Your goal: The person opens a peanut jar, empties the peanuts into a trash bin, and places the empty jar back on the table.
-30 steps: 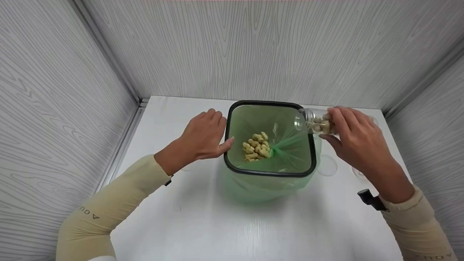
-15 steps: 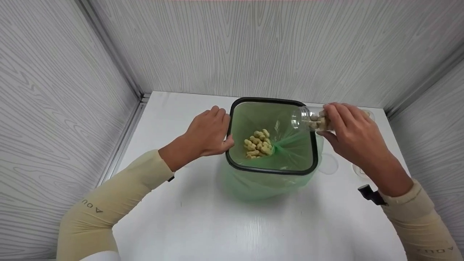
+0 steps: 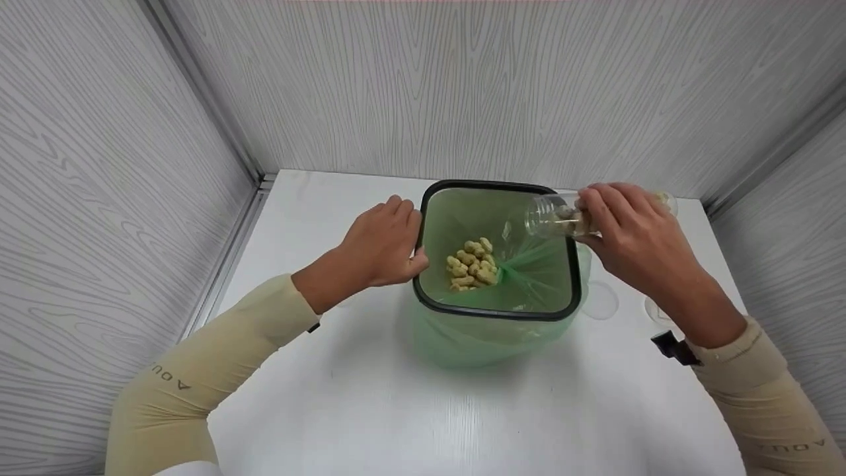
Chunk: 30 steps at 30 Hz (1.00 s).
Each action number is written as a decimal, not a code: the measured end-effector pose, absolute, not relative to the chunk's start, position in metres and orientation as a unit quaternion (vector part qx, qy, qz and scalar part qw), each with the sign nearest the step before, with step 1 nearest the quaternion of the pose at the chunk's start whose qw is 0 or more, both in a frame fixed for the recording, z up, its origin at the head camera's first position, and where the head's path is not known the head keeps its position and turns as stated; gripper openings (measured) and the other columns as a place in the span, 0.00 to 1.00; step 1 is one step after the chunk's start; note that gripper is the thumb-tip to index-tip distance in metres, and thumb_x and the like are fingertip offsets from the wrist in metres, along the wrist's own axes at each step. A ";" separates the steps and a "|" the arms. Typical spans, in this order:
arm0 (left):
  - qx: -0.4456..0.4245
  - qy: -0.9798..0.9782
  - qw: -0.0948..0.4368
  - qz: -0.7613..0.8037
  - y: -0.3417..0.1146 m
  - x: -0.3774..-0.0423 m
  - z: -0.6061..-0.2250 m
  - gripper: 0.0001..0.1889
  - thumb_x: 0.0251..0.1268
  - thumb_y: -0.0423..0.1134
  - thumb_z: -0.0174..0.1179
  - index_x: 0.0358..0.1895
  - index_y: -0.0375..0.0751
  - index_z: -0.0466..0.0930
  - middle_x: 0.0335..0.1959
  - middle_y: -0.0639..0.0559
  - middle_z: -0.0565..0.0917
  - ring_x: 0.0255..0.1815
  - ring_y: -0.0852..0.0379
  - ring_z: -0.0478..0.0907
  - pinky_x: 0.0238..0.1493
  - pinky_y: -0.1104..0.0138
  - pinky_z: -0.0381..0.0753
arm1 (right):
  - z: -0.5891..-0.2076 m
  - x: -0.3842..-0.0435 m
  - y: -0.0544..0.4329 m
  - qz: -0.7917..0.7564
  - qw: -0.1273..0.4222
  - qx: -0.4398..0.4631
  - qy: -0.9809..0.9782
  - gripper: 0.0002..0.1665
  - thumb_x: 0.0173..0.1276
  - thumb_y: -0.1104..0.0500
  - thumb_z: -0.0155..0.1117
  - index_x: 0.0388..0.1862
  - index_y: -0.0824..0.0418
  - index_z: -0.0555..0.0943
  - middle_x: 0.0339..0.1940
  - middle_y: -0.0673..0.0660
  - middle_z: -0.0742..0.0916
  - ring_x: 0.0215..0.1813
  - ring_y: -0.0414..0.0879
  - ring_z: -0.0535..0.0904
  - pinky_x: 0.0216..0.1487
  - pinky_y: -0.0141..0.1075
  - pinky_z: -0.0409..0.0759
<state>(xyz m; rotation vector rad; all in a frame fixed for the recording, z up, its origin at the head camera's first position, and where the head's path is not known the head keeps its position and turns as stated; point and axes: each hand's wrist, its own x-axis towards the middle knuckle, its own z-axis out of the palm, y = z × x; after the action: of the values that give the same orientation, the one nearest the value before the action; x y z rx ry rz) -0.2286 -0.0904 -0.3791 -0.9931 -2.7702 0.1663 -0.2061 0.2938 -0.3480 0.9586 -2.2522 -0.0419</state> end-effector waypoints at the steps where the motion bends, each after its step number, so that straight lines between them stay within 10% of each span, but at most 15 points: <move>1: -0.335 -0.935 0.097 0.058 -0.090 -0.229 -0.379 0.21 0.72 0.49 0.44 0.42 0.32 0.74 0.38 0.40 0.74 0.36 0.48 0.63 0.39 0.57 0.72 | -0.348 -0.207 0.293 -0.017 0.338 0.368 -0.866 0.35 0.61 0.60 0.80 0.62 0.71 0.75 0.54 0.68 0.85 0.55 0.66 0.82 0.57 0.57 0.82; 30: -0.338 -0.933 0.114 0.059 -0.090 -0.227 -0.379 0.20 0.72 0.49 0.45 0.42 0.32 0.75 0.37 0.40 0.75 0.36 0.48 0.64 0.38 0.57 0.72 | -0.356 -0.215 0.290 -0.028 0.368 0.393 -0.842 0.22 0.71 0.65 0.68 0.62 0.68 0.78 0.54 0.67 0.85 0.57 0.66 0.81 0.63 0.58 0.79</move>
<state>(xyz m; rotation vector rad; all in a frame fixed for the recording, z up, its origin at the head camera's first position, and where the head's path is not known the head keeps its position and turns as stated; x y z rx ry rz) -0.2266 -0.0902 -0.3794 -0.9901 -2.7350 0.1741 -0.2149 0.2899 -0.3558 1.0081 -2.1625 -0.0708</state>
